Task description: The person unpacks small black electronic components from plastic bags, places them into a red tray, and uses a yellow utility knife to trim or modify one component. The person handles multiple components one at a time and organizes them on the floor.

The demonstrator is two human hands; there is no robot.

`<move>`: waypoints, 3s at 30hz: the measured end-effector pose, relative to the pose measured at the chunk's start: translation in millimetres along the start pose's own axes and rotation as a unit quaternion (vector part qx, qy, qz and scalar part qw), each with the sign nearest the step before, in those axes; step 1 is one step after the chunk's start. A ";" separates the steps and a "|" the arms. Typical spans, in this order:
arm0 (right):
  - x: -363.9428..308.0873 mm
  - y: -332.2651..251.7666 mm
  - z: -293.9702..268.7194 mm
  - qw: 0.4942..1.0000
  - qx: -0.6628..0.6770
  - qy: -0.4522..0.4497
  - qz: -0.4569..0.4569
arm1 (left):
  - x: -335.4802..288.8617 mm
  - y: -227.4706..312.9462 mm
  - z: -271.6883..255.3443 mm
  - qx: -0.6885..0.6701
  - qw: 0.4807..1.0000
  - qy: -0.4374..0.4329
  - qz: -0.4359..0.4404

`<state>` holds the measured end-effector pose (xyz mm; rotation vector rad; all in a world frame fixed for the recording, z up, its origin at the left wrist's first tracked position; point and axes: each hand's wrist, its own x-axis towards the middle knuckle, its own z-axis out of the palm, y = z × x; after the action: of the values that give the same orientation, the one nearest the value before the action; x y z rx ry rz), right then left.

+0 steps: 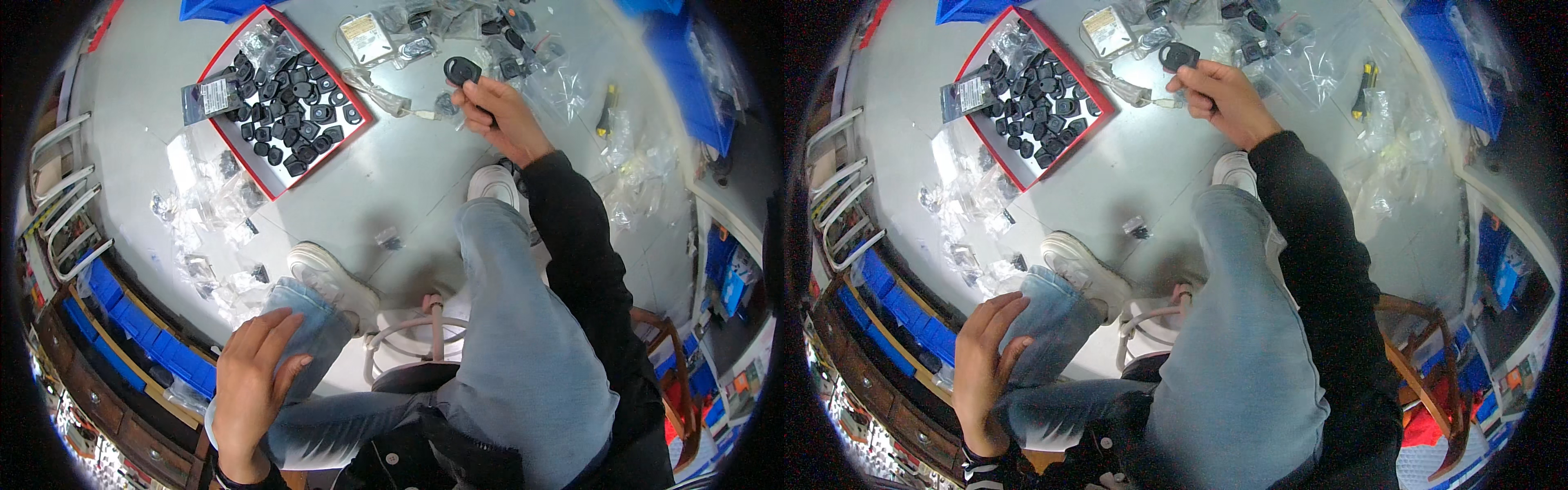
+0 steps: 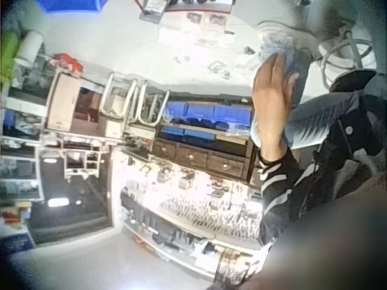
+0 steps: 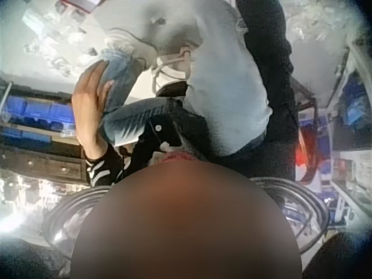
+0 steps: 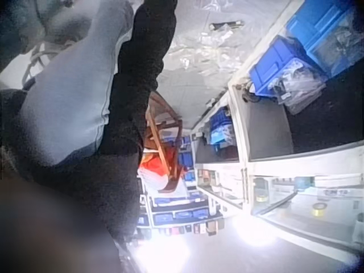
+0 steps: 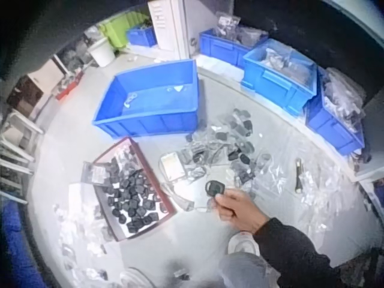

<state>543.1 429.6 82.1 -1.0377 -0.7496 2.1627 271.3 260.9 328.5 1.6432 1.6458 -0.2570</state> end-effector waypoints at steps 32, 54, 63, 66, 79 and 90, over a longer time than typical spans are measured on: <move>-162.2 -118.6 243.6 0.946 -0.251 -0.085 -0.186 | -32.4 50.3 -20.8 -0.704 0.650 0.244 0.150; -203.3 -145.8 264.8 0.895 -0.361 -0.112 -0.238 | -62.3 59.9 -28.6 -0.607 0.696 0.315 0.217; -233.6 -139.6 312.9 0.886 -0.346 -0.136 -0.279 | -101.7 47.2 -30.6 -0.602 0.662 0.360 0.265; -222.7 -127.6 313.6 0.915 -0.311 -0.124 -0.227 | -100.3 40.2 -26.0 -0.637 0.663 0.336 0.204; -191.1 -97.0 287.5 0.810 -0.490 -0.081 -0.312 | -66.8 18.8 -9.5 -0.367 0.802 0.423 0.209; -196.6 -92.3 289.3 0.718 -0.555 -0.051 -0.417 | -70.4 25.9 -5.6 -0.477 0.781 0.354 0.194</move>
<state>431.0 282.1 392.7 -0.7675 -2.1895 0.8396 283.0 214.8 386.8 1.2129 1.4319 1.3483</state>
